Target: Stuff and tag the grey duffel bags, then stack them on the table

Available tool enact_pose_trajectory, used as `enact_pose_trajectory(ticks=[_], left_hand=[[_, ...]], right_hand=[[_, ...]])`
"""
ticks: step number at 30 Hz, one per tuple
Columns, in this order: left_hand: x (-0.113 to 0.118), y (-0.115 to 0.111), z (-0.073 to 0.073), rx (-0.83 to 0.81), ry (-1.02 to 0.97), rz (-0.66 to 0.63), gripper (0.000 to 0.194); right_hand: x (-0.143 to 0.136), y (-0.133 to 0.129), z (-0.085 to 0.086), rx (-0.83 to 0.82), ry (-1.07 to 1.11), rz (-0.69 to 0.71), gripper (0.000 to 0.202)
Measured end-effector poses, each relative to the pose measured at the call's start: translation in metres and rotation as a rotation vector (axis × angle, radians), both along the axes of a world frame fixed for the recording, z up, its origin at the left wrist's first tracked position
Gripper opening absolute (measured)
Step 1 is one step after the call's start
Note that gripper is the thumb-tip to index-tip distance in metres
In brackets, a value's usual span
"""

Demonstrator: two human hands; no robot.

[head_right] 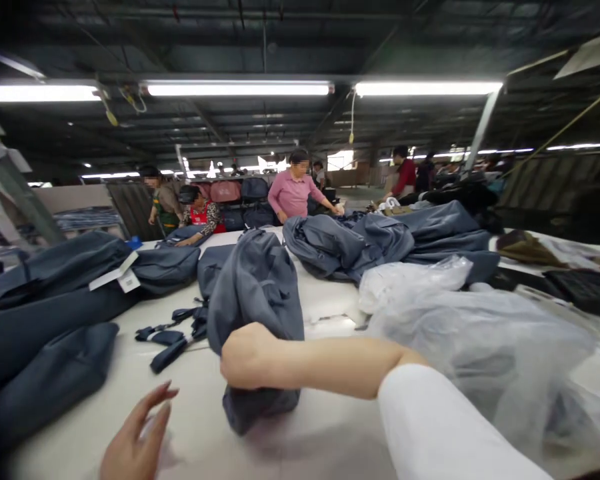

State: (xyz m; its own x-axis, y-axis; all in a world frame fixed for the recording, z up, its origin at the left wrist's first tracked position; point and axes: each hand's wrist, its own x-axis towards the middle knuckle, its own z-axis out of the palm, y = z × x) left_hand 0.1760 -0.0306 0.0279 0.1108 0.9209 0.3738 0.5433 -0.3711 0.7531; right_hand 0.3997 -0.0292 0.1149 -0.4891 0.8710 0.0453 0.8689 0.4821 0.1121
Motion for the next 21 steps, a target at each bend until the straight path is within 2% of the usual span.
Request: enact_pose_trajectory(ticks=[2, 3, 5, 7, 10, 13, 16, 18, 21], left_hand=[[0.019, -0.004, 0.012, -0.054, -0.033, -0.091, 0.056], [0.028, -0.004, 0.019, -0.098, -0.04, -0.091, 0.059], [0.038, -0.002, 0.029, -0.187, -0.042, -0.017, 0.055], [0.038, -0.001, 0.034, -0.213, -0.015, 0.008, 0.048], [0.024, -0.004, 0.044, -0.135, 0.099, -0.109, 0.039], [0.0, -0.001, 0.068, -0.051, 0.255, -0.201, 0.035], [-0.03, 0.012, 0.093, -0.153, 0.328, -0.285, 0.04], [-0.049, 0.021, 0.103, -0.222, 0.344, -0.251, 0.044], [-0.068, 0.023, 0.104, -0.154, 0.456, -0.059, 0.046]], right_hand=[[-0.031, -0.032, -0.004, -0.025, 0.038, 0.179, 0.03], [-0.042, -0.046, -0.005, -0.028, 0.066, 0.248, 0.028], [-0.053, -0.069, -0.006, 0.007, 0.129, 0.348, 0.027], [-0.051, -0.086, -0.002, 0.084, 0.217, 0.371, 0.03], [-0.032, -0.101, 0.012, 0.233, 0.478, 0.311, 0.031], [-0.006, -0.103, 0.031, 0.422, 0.776, 0.241, 0.022], [0.012, -0.096, 0.041, 0.517, 0.935, 0.151, 0.017], [0.018, -0.091, 0.038, 0.507, 0.97, 0.104, 0.015], [0.019, -0.085, 0.026, 0.454, 0.968, 0.075, 0.011]])
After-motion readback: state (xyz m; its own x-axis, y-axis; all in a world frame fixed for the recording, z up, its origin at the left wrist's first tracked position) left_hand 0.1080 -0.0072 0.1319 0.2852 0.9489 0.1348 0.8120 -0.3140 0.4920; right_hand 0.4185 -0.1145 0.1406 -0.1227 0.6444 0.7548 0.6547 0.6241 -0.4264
